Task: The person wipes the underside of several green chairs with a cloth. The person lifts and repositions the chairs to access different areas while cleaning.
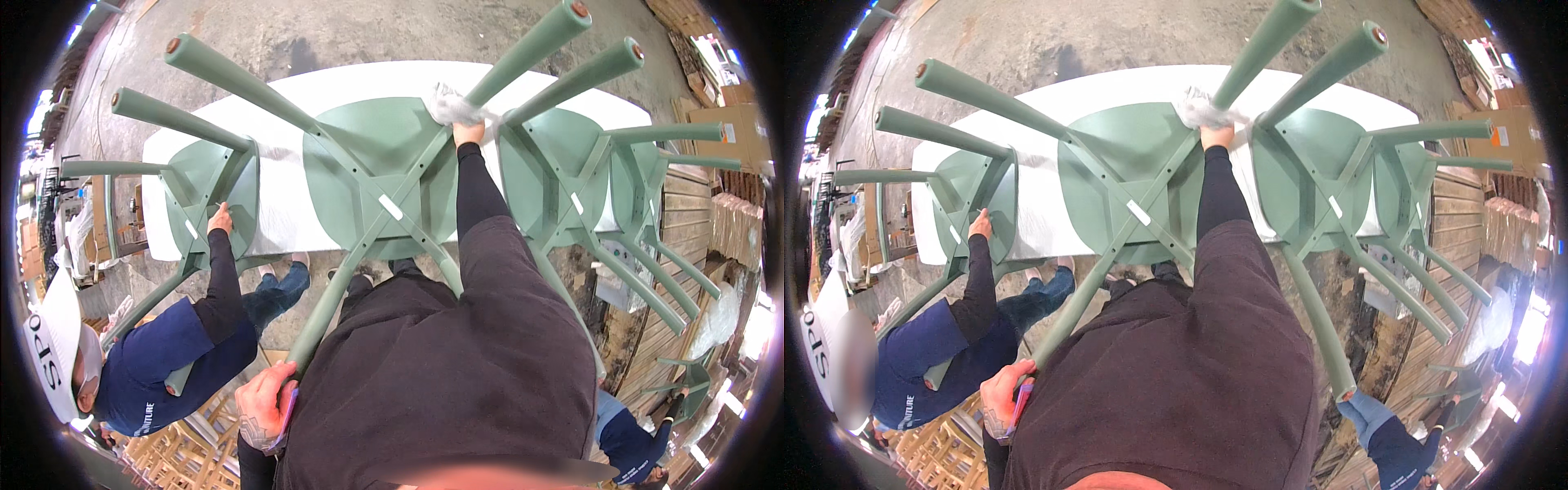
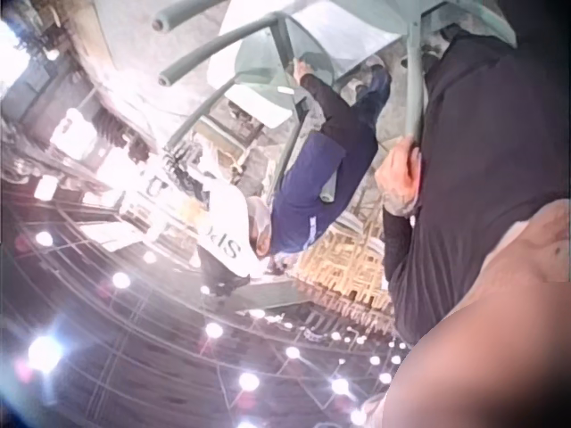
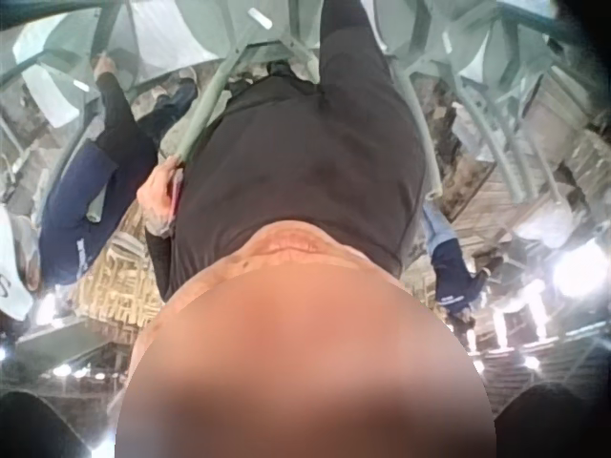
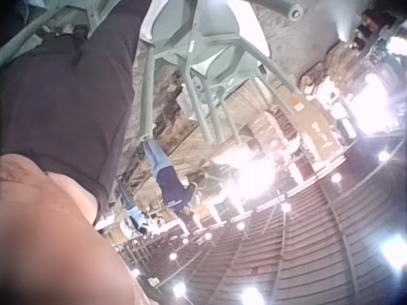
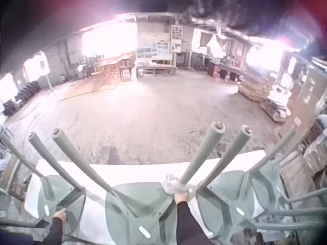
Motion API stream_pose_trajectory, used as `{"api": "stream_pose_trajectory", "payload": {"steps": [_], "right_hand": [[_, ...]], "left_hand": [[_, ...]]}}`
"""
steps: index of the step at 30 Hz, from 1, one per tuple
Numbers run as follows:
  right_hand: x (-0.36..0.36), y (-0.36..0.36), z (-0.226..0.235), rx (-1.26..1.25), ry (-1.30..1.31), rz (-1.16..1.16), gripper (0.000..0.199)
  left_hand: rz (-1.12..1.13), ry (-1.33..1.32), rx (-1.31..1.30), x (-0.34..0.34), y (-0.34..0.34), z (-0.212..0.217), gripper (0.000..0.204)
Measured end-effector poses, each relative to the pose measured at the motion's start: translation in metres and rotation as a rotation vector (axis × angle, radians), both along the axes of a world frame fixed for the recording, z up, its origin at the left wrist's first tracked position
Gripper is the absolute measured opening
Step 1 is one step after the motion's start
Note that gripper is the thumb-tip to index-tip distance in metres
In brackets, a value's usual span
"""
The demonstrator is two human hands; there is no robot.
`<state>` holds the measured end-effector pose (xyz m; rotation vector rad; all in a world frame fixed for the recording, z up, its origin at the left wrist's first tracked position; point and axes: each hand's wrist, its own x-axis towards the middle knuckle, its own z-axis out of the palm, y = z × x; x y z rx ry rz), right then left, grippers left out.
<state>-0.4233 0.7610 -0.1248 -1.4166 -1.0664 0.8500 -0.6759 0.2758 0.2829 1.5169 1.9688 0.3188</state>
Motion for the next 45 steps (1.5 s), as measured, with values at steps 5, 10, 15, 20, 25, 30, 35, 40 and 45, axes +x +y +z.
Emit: {"api": "stream_pose_trajectory", "payload": {"steps": [5, 10, 15, 20, 25, 30, 35, 40, 45], "right_hand": [[0.005, 0.016, 0.032, 0.211, -0.104, 0.001, 0.058], [0.006, 0.055, 0.252, 0.733, -0.49, -0.178, 0.051], [-0.008, 0.063, 0.186, 0.607, -0.112, -0.385, 0.058], [-0.021, 0.011, 0.01, 0.101, 1.147, -0.111, 0.057], [-0.032, -0.029, 0.019, 0.142, -0.233, -0.036, 0.047], [-0.109, -0.076, 0.086, -0.144, 1.946, 0.97, 0.048], [-0.247, -0.07, 0.211, 0.387, 0.482, 0.773, 0.04], [-0.33, -0.046, 0.292, 0.878, -0.038, 0.66, 0.05], [-0.347, -0.065, 0.217, 0.56, -0.053, 0.664, 0.051]], "left_hand": [[-0.013, 0.023, 0.013, 0.002, -0.007, -0.007, 0.024], [0.077, -0.013, -0.07, 0.011, -0.011, -0.003, 0.022], [0.085, 0.006, -0.074, 0.01, -0.001, 0.001, 0.025], [0.023, 0.015, 0.006, 0.003, 0.003, 0.006, 0.029], [0.075, 0.05, 0.039, 0.012, -0.001, -0.003, 0.031], [0.051, 0.017, 0.066, 0.01, -0.003, 0.001, 0.032], [0.027, 0.027, 0.051, 0.006, -0.004, 0.0, 0.035], [0.023, 0.045, 0.058, 0.007, -0.006, 0.0, 0.037], [0.044, 0.085, 0.067, 0.008, -0.006, -0.003, 0.04]]}}
